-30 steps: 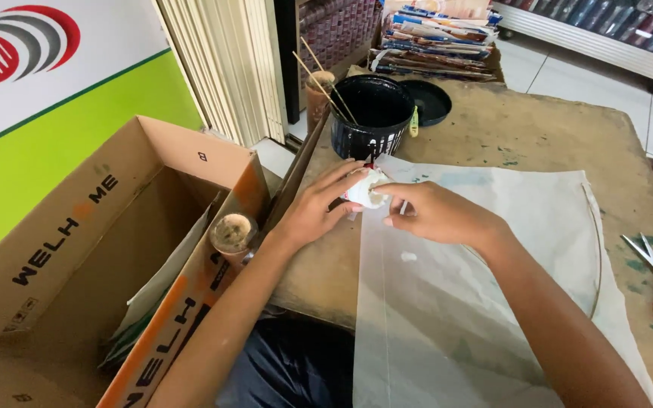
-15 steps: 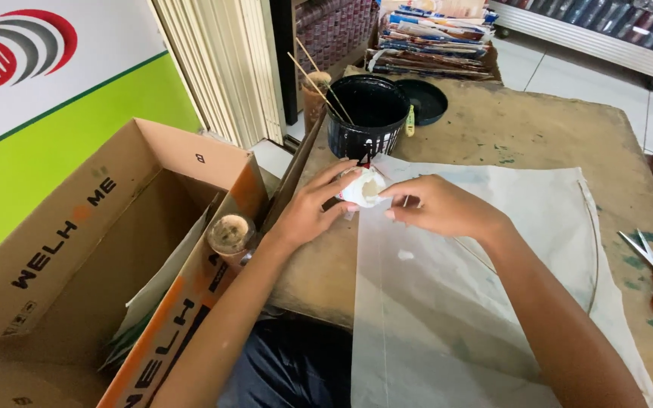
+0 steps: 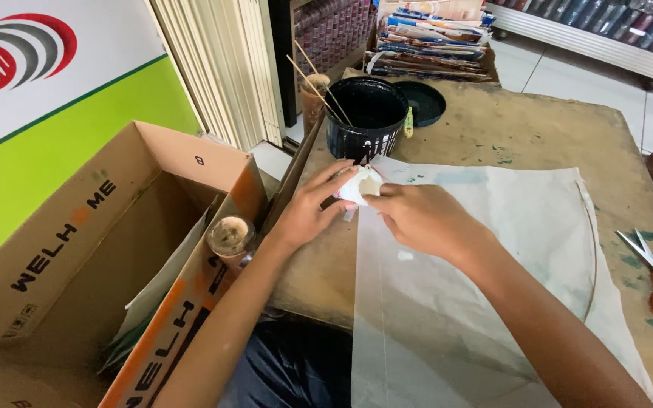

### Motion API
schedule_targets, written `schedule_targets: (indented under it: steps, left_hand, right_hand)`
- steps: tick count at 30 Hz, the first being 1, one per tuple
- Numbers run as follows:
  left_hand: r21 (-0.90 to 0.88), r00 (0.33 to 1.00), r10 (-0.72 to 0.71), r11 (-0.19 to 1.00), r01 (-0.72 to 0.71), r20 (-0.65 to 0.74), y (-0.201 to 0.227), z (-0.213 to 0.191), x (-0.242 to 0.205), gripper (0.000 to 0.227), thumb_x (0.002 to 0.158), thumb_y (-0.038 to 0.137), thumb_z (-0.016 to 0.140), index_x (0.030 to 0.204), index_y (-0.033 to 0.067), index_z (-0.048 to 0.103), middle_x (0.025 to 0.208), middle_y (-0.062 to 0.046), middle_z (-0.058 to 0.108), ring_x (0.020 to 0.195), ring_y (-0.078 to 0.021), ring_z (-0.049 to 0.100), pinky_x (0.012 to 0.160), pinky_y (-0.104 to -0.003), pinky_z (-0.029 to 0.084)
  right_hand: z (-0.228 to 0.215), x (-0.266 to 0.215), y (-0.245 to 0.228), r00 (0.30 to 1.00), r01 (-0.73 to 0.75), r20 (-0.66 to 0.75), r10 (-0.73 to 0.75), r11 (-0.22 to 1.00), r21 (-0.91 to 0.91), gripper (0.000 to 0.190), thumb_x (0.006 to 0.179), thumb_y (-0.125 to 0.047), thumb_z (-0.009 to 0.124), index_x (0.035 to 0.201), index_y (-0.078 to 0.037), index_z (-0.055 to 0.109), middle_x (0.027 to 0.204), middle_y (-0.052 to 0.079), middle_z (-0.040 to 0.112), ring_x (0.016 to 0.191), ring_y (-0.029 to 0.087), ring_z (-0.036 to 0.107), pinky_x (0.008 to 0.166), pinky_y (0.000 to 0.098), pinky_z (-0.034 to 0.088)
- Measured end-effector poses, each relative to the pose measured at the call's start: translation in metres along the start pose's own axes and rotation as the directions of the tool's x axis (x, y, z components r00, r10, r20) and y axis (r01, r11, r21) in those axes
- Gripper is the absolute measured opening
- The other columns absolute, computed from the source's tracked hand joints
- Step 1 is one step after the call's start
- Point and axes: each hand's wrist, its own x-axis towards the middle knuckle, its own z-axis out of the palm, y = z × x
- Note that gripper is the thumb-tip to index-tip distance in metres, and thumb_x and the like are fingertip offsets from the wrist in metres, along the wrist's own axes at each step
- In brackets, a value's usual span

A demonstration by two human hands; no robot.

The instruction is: Assembling a kite by cutting paper to size, applying glue to the edges, and folding the paper over a bamboo frame.

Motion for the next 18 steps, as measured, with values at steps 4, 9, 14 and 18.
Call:
schedule_targets:
  steps: [4,9,14,18]
  left_hand:
    - [-0.007,1.0,-0.01,1.0,0.01,-0.02,0.001,0.0,0.002,0.057,0.092,0.011,0.076,0.145,0.0071,0.056,0.141,-0.021,0.058,0.132,-0.0371,0.057,0.113,-0.051,0.045]
    - [-0.02,0.999,-0.007,1.0,0.006,-0.049,0.004,0.001,0.001,0.056,0.093,0.01,0.075,0.145,0.0057,0.056,0.142,-0.021,0.058,0.13,-0.0369,0.058,0.113,-0.052,0.046]
    - [0.013,1.0,-0.006,1.0,0.006,-0.027,0.005,0.0,0.001,0.056,0.091,0.011,0.076,0.144,0.0054,0.057,0.142,-0.021,0.058,0.129,-0.0373,0.059,0.112,-0.051,0.046]
    - [0.029,1.0,-0.012,1.0,0.012,0.0,0.005,0.0,0.002,0.057,0.092,0.012,0.076,0.145,0.007,0.057,0.143,-0.021,0.057,0.132,-0.0382,0.057,0.113,-0.051,0.045]
  right_hand:
    - [-0.009,-0.006,0.001,0.996,0.023,-0.087,-0.034,0.991,-0.13,0.011,0.096,-0.014,0.058,0.095,-0.02,0.067,0.083,-0.004,0.067,0.073,0.024,0.072,0.066,0.0392,0.06]
    - [-0.018,-0.007,0.001,0.988,-0.052,-0.146,0.054,0.999,0.014,0.015,0.096,-0.017,0.059,0.104,-0.025,0.068,0.089,-0.002,0.068,0.074,0.029,0.071,0.064,0.0461,0.06]
    - [-0.005,-0.004,0.011,0.992,-0.062,-0.106,0.068,0.996,0.061,0.025,0.096,-0.015,0.059,0.116,-0.023,0.069,0.097,0.001,0.071,0.08,0.03,0.072,0.068,0.0478,0.061]
    - [0.001,0.006,0.013,0.995,-0.072,-0.057,0.076,0.995,0.071,0.029,0.094,-0.013,0.058,0.118,-0.024,0.069,0.098,0.002,0.07,0.078,0.032,0.072,0.067,0.0481,0.06]
